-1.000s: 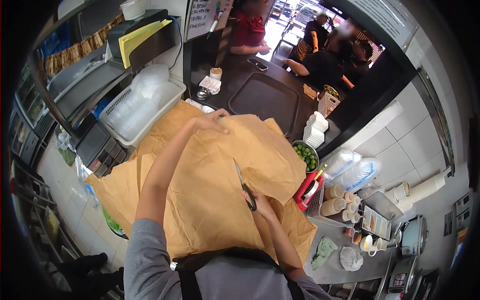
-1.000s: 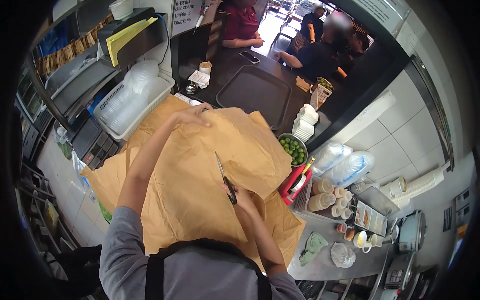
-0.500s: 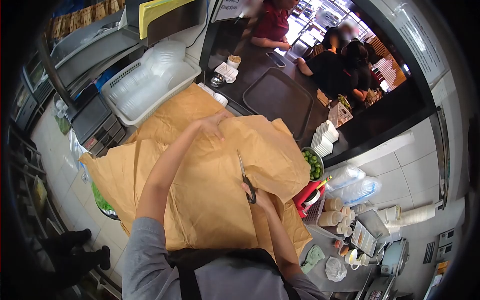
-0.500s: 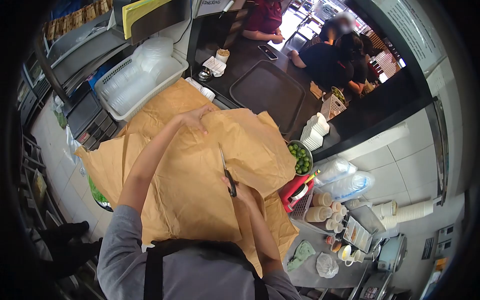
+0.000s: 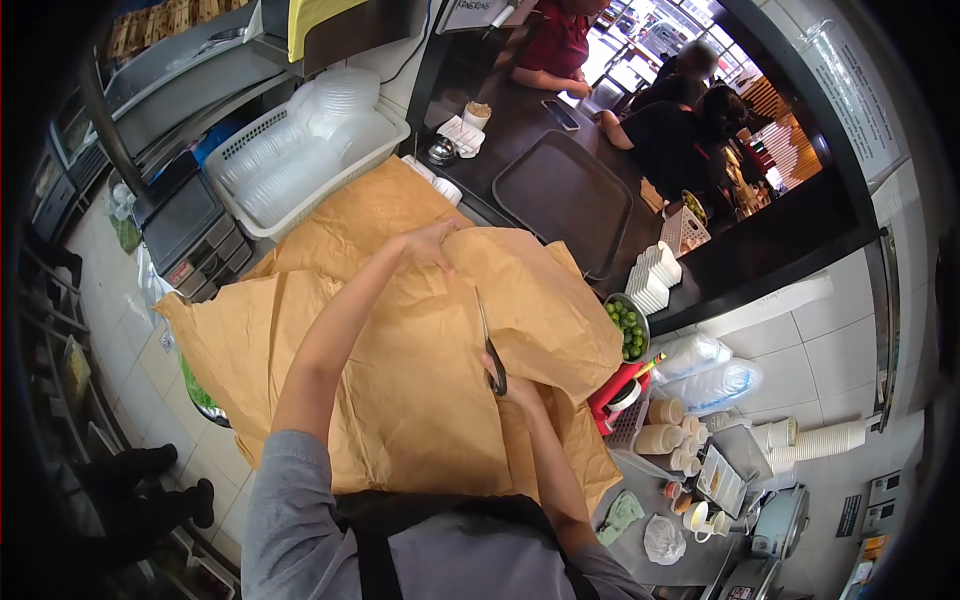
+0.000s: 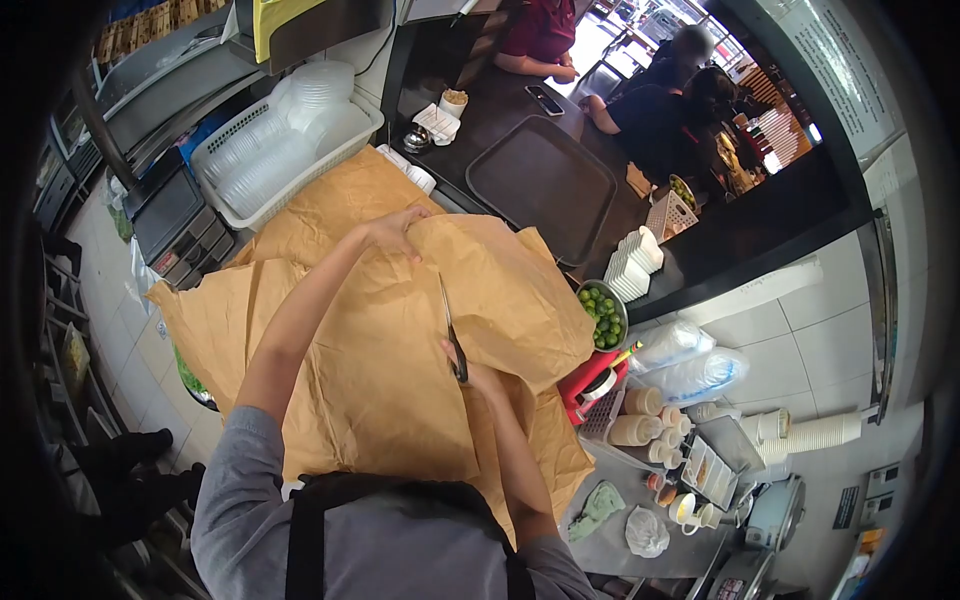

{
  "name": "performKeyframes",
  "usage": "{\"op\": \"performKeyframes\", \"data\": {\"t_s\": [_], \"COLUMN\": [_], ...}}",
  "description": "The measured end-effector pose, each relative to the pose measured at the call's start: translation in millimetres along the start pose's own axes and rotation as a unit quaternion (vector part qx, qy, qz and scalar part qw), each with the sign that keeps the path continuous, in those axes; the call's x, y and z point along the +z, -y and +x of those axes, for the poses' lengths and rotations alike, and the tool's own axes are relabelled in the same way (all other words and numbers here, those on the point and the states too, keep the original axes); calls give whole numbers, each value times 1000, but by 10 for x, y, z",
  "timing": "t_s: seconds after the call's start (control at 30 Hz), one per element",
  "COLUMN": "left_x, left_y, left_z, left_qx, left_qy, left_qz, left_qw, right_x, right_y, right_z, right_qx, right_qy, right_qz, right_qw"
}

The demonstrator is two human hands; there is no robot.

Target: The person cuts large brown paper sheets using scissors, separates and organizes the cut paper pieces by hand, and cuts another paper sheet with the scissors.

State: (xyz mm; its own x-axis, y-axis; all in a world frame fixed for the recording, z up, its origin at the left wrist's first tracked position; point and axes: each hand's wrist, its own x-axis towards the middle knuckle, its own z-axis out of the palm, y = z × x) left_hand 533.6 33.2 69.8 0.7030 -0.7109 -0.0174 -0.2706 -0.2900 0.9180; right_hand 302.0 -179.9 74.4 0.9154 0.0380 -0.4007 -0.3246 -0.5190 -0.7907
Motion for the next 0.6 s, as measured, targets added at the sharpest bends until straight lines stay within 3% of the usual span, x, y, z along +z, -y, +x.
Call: {"op": "performKeyframes", "data": {"t_s": [0.17, 0.23, 0.3, 0.43, 0.57, 0.6], "left_x": [50, 24, 32, 99, 64, 44], "left_y": [33, 43, 28, -13, 81, 80], "left_z": [44, 29, 9, 2, -20, -62], "left_qx": [0, -3, -6, -14, -21, -29], "left_qy": [-7, -15, -15, -6, -36, -49], "left_qz": [8, 10, 21, -10, -12, -14], "left_qw": [1000, 1000, 1000, 1000, 999, 998], "right_x": [-50, -38, -37, 21, -5, -21], "right_y": [261, 228, 265, 281, 237, 276], "right_z": [147, 198, 176, 287, 337, 322], "right_qx": [31, 101, 76, -60, -163, -73], "right_qy": [-12, 16, 6, -76, -158, -102], "right_qz": [-81, 7, 35, 35, -39, 7], "right_qw": [996, 995, 996, 995, 973, 992]}}
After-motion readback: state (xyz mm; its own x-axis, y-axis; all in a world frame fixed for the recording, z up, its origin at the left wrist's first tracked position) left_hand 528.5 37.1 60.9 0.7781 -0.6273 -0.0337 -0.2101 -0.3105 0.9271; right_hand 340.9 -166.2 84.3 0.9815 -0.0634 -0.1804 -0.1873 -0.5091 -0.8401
